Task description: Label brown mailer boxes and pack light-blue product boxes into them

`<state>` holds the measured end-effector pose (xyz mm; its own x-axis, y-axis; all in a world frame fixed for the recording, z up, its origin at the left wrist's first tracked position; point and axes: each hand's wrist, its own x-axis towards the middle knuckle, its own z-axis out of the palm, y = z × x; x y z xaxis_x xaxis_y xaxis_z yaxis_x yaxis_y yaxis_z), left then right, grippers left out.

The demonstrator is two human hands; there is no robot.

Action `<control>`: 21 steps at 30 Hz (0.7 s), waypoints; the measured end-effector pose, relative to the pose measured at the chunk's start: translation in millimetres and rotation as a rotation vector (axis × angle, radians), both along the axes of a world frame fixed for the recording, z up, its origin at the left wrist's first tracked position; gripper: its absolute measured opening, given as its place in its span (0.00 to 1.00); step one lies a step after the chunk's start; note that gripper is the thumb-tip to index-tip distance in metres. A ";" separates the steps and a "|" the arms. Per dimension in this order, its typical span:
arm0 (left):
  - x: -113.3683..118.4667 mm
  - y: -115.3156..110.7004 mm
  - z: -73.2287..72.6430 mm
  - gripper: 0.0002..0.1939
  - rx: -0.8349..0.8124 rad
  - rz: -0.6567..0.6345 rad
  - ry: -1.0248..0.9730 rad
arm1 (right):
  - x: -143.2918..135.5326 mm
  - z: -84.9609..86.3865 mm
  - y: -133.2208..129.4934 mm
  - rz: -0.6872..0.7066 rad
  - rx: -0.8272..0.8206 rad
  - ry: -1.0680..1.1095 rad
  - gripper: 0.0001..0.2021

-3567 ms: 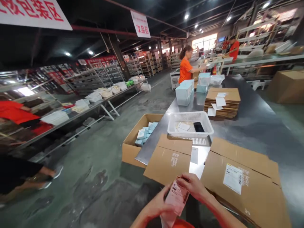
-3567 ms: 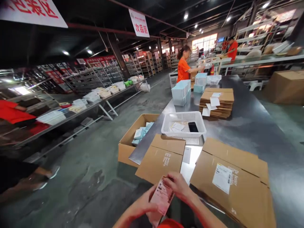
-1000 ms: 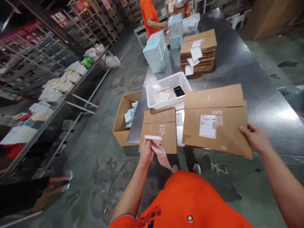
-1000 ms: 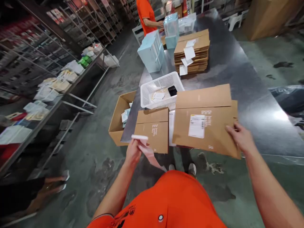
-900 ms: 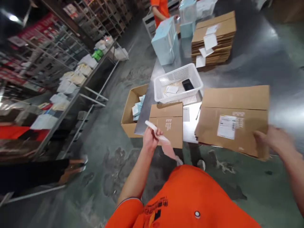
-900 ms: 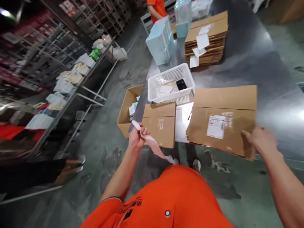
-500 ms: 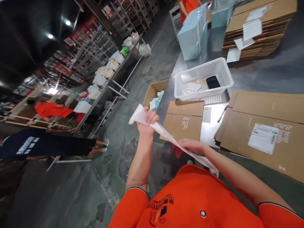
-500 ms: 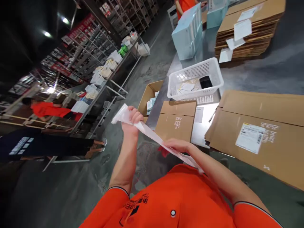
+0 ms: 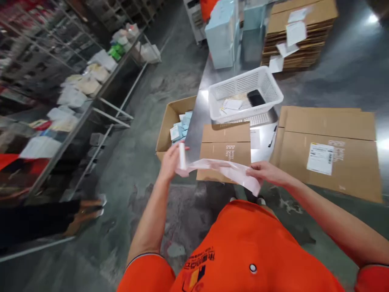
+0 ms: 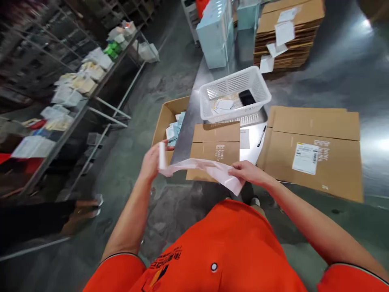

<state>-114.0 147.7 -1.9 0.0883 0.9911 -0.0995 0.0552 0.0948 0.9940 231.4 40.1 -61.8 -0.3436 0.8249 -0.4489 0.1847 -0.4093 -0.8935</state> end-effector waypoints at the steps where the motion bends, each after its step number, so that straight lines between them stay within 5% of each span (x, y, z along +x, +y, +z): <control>1: 36.2 -1.0 -10.9 0.27 -0.022 -0.180 0.044 | -1.9 4.1 -0.4 -0.096 0.022 0.004 0.26; 3: 110.1 -9.1 -31.9 0.37 -0.137 -0.517 0.058 | -0.3 11.0 -2.4 -0.300 0.070 0.054 0.26; 5: 175.0 -20.5 -52.0 0.31 -0.277 -0.676 -0.021 | 12.5 15.1 -6.4 -0.518 0.092 0.128 0.27; 9: 269.0 -38.3 -88.3 0.22 -0.520 -0.496 -0.171 | 62.1 11.0 -18.4 -0.816 0.200 0.113 0.30; 13: 347.9 -64.5 -110.7 0.17 -0.609 -0.356 -0.213 | 107.2 -10.7 -27.4 -0.678 0.374 -0.153 0.35; 17: 409.6 -88.7 -117.5 0.20 -0.756 -0.464 -0.234 | 180.7 -35.8 -53.7 -0.522 0.442 -0.403 0.26; 19: 420.1 -81.8 -118.9 0.22 -0.703 -0.542 -0.153 | 247.7 -47.3 -74.4 -0.570 0.358 -0.473 0.17; 21: 414.5 -61.2 -120.9 0.21 -0.457 -0.466 0.202 | 326.6 -61.4 -88.2 -0.775 0.234 -0.644 0.13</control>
